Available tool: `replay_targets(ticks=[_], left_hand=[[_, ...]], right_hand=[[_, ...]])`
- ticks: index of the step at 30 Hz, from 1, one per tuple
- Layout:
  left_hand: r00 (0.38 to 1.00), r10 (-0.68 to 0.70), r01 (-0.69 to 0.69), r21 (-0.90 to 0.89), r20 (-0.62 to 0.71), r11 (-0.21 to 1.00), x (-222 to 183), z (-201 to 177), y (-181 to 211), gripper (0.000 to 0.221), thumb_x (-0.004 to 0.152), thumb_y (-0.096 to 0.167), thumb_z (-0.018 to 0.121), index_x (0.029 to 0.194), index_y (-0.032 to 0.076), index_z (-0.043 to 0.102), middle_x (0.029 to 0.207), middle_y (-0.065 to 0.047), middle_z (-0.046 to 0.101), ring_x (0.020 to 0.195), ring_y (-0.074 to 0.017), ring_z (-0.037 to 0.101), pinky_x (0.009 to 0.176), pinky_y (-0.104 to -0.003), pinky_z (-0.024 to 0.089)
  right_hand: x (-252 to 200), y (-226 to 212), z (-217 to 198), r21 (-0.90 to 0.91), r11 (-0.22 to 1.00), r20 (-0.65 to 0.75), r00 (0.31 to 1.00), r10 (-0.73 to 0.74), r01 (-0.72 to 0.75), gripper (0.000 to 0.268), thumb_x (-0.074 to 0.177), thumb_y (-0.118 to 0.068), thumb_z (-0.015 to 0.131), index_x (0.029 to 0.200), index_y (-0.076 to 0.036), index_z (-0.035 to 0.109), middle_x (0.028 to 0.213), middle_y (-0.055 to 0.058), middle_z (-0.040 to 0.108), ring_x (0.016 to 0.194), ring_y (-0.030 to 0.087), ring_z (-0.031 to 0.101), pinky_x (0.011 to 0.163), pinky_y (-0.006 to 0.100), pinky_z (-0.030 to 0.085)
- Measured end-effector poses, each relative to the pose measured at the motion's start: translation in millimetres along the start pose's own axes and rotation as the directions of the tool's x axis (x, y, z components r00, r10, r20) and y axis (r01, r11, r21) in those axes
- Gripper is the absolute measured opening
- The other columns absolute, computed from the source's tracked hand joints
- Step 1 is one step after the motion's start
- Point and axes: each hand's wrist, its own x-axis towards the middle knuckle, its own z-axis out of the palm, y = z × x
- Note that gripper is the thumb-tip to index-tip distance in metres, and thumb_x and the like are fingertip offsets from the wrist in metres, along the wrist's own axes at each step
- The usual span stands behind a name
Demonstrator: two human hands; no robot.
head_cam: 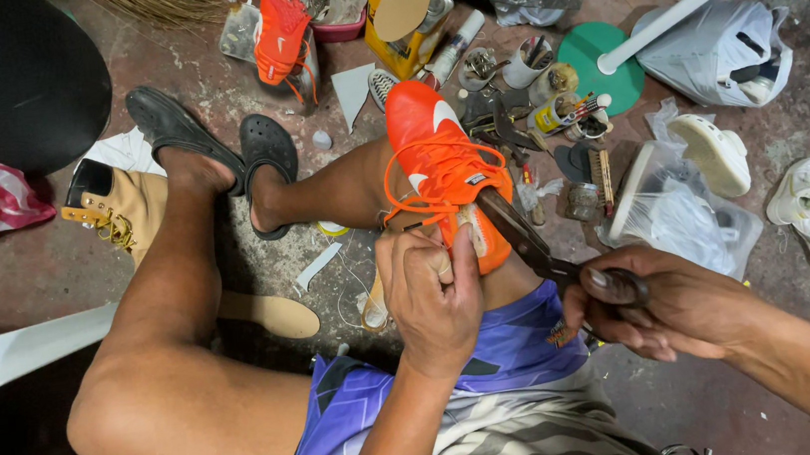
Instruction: The person sews the side of an orange athletic shoe using a needle and thread, applies glue to the sole from a jar with a wooden stick, and paints the white logo with a small brush.
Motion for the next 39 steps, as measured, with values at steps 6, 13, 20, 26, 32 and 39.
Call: replay_targets(ticks=[6, 13, 20, 26, 32, 39], left_hand=[[1.000, 0.001, -0.001, 0.005, 0.018, 1.000, 1, 0, 2, 0.041, 0.088, -0.004, 0.082, 0.086, 0.006, 0.042, 0.080, -0.011, 0.049, 0.079, -0.0320, 0.050, 0.072, -0.043, 0.041], [1.000, -0.008, 0.008, -0.002, 0.026, 1.000, 0, 1, 0, 0.037, 0.088, -0.006, 0.079, 0.086, 0.005, 0.043, 0.082, -0.012, 0.051, 0.080, -0.0329, 0.051, 0.073, -0.044, 0.042], [0.999, -0.039, 0.039, 0.009, 0.011, 0.999, -2, -2, -3, 0.036, 0.088, -0.006, 0.080, 0.087, 0.004, 0.045, 0.080, -0.012, 0.051, 0.077, -0.0313, 0.050, 0.068, -0.043, 0.041], [0.988, -0.144, 0.144, 0.002, -0.057, 0.990, -11, -5, -11, 0.032, 0.086, -0.004, 0.073, 0.093, 0.004, 0.043, 0.099, -0.015, 0.051, 0.087, -0.0306, 0.054, 0.079, -0.038, 0.048], [0.731, -0.625, 0.637, -0.604, 0.275, 0.480, -14, -19, -69, 0.040, 0.089, -0.012, 0.053, 0.127, 0.000, 0.050, 0.125, -0.011, 0.064, 0.106, -0.0117, 0.065, 0.090, -0.026, 0.053], [0.644, -0.442, 0.717, -0.695, 0.625, 0.060, -17, -35, -93, 0.038, 0.094, -0.009, 0.056, 0.131, -0.001, 0.053, 0.121, -0.012, 0.068, 0.109, -0.0183, 0.068, 0.094, -0.032, 0.055]], right_hand=[[0, -6, 18, 0.076, 0.997, -0.106, 0.994, -0.010, 0.018, 0.054, 0.098, -0.041, 0.048, 0.086, 0.008, 0.067, 0.046, 0.006, 0.050, 0.030, 0.012, 0.040, 0.028, 0.027, 0.030], [23, -3, 18, -0.038, 0.998, -0.171, 0.983, -0.063, 0.057, 0.048, 0.097, -0.044, 0.054, 0.086, 0.001, 0.067, 0.051, 0.001, 0.047, 0.038, 0.011, 0.038, 0.035, 0.027, 0.029], [23, -1, 3, 0.026, 0.996, -0.099, 0.992, -0.079, 0.082, 0.044, 0.093, -0.043, 0.062, 0.081, -0.001, 0.065, 0.049, -0.002, 0.044, 0.036, 0.008, 0.033, 0.032, 0.025, 0.022], [12, 9, -9, -0.328, 0.945, 0.097, 0.994, 0.040, -0.006, 0.038, 0.097, -0.034, 0.060, 0.088, 0.001, 0.070, 0.050, 0.000, 0.051, 0.039, 0.008, 0.038, 0.036, 0.025, 0.027], [-20, 31, -19, -0.308, 0.867, 0.556, 0.813, -0.171, 0.392, 0.061, 0.098, -0.049, 0.059, 0.117, 0.008, 0.073, 0.074, 0.004, 0.063, 0.062, 0.009, 0.057, 0.054, 0.024, 0.042], [45, 6, -10, -0.255, 0.772, 0.007, 0.800, -0.600, 0.582, 0.097, 0.087, -0.072, 0.059, 0.147, 0.003, 0.050, 0.109, 0.008, 0.065, 0.094, 0.018, 0.065, 0.083, 0.032, 0.054]])
